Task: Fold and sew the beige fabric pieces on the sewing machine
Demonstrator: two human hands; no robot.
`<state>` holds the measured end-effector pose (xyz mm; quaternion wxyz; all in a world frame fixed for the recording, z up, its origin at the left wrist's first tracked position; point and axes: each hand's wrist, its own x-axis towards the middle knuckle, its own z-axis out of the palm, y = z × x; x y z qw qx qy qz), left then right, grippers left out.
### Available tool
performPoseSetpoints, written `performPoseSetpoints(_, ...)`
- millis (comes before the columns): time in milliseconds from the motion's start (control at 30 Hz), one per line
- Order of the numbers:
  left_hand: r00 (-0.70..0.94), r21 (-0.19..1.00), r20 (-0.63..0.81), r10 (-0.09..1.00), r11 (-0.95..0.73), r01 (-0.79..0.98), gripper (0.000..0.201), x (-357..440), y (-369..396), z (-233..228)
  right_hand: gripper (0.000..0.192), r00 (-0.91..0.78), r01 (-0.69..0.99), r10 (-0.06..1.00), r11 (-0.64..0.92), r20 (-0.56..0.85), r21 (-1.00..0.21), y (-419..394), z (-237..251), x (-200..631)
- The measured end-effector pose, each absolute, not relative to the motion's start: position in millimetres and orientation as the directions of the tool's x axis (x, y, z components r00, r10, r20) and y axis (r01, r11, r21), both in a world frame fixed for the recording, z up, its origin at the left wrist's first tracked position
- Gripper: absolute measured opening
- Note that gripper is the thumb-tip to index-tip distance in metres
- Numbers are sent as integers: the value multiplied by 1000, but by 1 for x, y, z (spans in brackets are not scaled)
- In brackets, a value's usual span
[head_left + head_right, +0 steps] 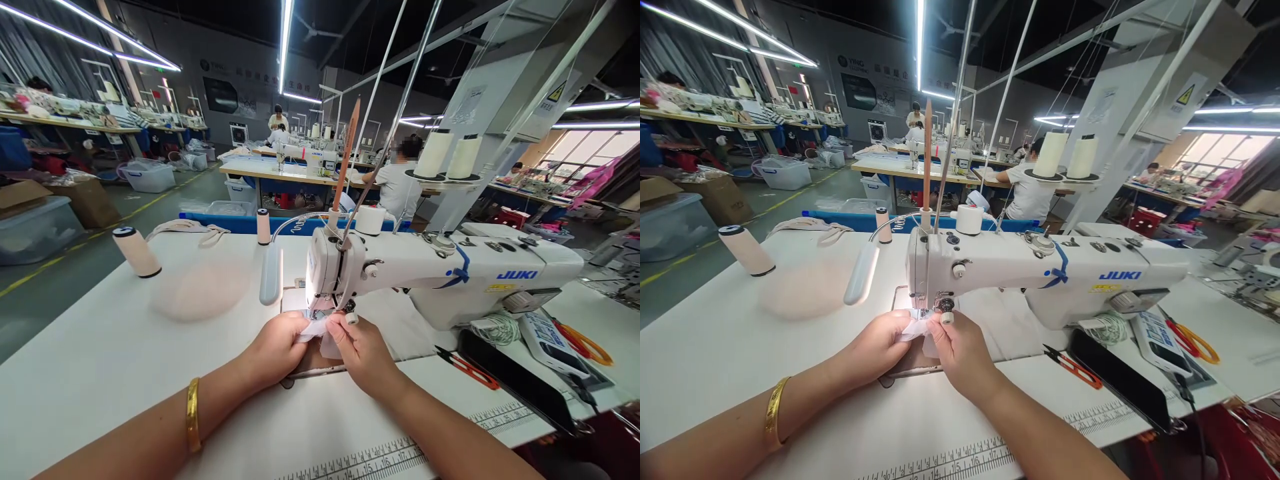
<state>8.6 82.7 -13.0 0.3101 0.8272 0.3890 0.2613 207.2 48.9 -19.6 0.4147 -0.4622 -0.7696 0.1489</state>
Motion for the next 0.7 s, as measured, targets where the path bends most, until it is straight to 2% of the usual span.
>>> performPoseSetpoints(233,547,710,248,799,-534,458,30,8,84,-18,27,-344,603,806,583,481,-545,47,-18,213)
performPoseSetpoints(333,595,580,381,708,-684,442,37,4,81,-25,27,-487,579,728,683,483,-445,46,-18,219)
performPoseSetpoints(400,618,441,493,612,-788,429,29,0,76,-31,30,-617,546,645,764,452,-345,44,-17,224)
performPoseSetpoints(467,645,357,539,542,-840,408,19,-4,69,-34,32,-709,531,595,804,379,-267,40,-14,226)
performPoseSetpoints(567,697,328,516,498,-867,376,16,-9,60,-34,34,-741,564,608,794,284,-228,35,-8,228)
performPoseSetpoints(700,709,312,506,491,-871,380,16,-8,55,-30,35,-735,585,630,776,251,-234,32,-3,227)
